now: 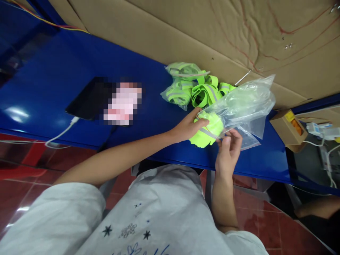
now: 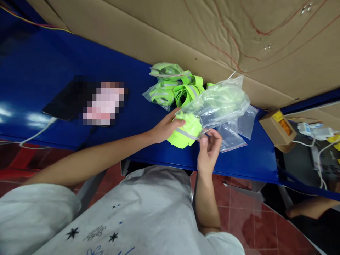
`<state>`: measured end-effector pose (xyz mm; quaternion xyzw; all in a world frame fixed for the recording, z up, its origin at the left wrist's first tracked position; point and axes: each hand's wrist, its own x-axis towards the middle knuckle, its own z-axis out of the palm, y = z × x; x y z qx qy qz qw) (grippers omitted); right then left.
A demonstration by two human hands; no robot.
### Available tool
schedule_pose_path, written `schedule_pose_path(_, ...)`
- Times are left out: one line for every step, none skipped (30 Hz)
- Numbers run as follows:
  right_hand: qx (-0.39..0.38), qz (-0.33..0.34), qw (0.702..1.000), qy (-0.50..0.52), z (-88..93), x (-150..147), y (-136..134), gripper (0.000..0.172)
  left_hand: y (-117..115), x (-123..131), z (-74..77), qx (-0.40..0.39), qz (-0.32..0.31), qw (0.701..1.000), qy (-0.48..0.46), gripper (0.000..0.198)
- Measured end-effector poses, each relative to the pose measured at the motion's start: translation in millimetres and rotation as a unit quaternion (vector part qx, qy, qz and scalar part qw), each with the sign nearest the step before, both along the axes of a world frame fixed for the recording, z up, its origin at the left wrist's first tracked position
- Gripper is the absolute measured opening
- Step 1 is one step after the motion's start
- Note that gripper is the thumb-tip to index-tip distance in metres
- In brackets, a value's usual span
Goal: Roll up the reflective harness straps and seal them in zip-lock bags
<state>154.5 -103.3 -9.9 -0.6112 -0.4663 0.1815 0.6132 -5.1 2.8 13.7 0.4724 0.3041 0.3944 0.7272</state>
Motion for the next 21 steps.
schedule_pose_path(-0.033,0.028,0.998,0.034,-1.5,-4.6,2.8,0.048,-1.3,-1.0,-0.9,0.025,-0.006,1.000,0.008,0.034)
schedule_pose_path(-0.064,0.050,0.995,0.066,-1.8,-10.2,5.5,0.054,-2.7,-2.0,-2.0,0.051,-0.012,0.999,0.014,0.037)
schedule_pose_path(-0.087,0.063,0.990,0.096,-1.3,-16.4,7.9,0.058,-4.0,-2.8,-3.3,0.077,-0.016,0.997,0.021,0.038)
schedule_pose_path(-0.104,0.064,0.985,0.122,-0.1,-22.9,9.9,0.062,-5.2,-3.5,-4.5,0.098,-0.018,0.995,0.028,0.038)
schedule_pose_path(-0.112,0.056,0.982,0.141,1.4,-29.2,11.3,0.064,-6.0,-4.1,-5.6,0.113,-0.018,0.993,0.035,0.036)
schedule_pose_path(-0.111,0.047,0.981,0.154,3.0,-34.8,12.0,0.067,-6.6,-4.6,-6.5,0.124,-0.012,0.991,0.041,0.032)
schedule_pose_path(-0.104,0.045,0.980,0.161,4.3,-39.5,12.1,0.070,-6.8,-5.1,-6.9,0.134,0.002,0.990,0.045,0.028)
schedule_pose_path(-0.100,0.060,0.979,0.165,5.3,-43.0,11.7,0.073,-6.8,-5.6,-7.0,0.147,0.022,0.988,0.048,0.025)
schedule_pose_path(-0.100,0.084,0.977,0.166,5.9,-45.3,11.1,0.076,-6.7,-6.2,-6.7,0.163,0.043,0.984,0.050,0.024)
schedule_pose_path(-0.104,0.112,0.974,0.166,6.0,-46.5,10.4,0.078,-6.5,-6.8,-6.2,0.181,0.062,0.980,0.052,0.024)
schedule_pose_path(-0.110,0.133,0.971,0.166,5.7,-46.6,10.0,0.078,-6.4,-7.2,-5.5,0.197,0.077,0.976,0.054,0.025)
schedule_pose_path(-0.118,0.143,0.969,0.165,5.1,-45.8,10.0,0.075,-6.3,-7.5,-4.8,0.207,0.086,0.973,0.057,0.025)
schedule_pose_path(-0.121,0.140,0.969,0.165,4.3,-44.2,10.7,0.072,-6.3,-7.6,-4.1,0.210,0.090,0.972,0.060,0.026)
schedule_pose_path(-0.118,0.128,0.971,0.164,3.5,-41.9,12.0,0.068,-6.2,-7.4,-3.7,0.209,0.094,0.972,0.062,0.027)
schedule_pose_path(-0.111,0.112,0.974,0.163,2.8,-39.2,13.9,0.066,-6.1,-6.9,-3.3,0.209,0.100,0.971,0.062,0.027)
schedule_pose_path(-0.104,0.099,0.976,0.162,2.3,-36.2,16.2,0.066,-5.9,-6.3,-3.2,0.214,0.108,0.969,0.060,0.029)
schedule_pose_path(-0.096,0.086,0.978,0.162,2.3,-33.0,18.8,0.067,-5.7,-5.5,-3.3,0.218,0.115,0.967,0.057,0.031)
schedule_pose_path(-0.089,0.078,0.980,0.162,2.6,-29.9,21.5,0.069,-5.5,-4.7,-3.5,0.219,0.114,0.968,0.051,0.034)
schedule_pose_path(-0.082,0.074,0.980,0.165,3.3,-27.1,23.9,0.071,-5.4,-3.8,-3.8,0.211,0.103,0.971,0.043,0.036)
schedule_pose_path(-0.075,0.076,0.980,0.171,4.4,-24.7,25.9,0.073,-5.5,-2.9,-4.1,0.194,0.087,0.977,0.031,0.038)
schedule_pose_path(-0.067,0.079,0.978,0.182,5.8,-22.8,27.3,0.073,-6.0,-1.9,-4.4,0.171,0.066,0.983,0.015,0.040)
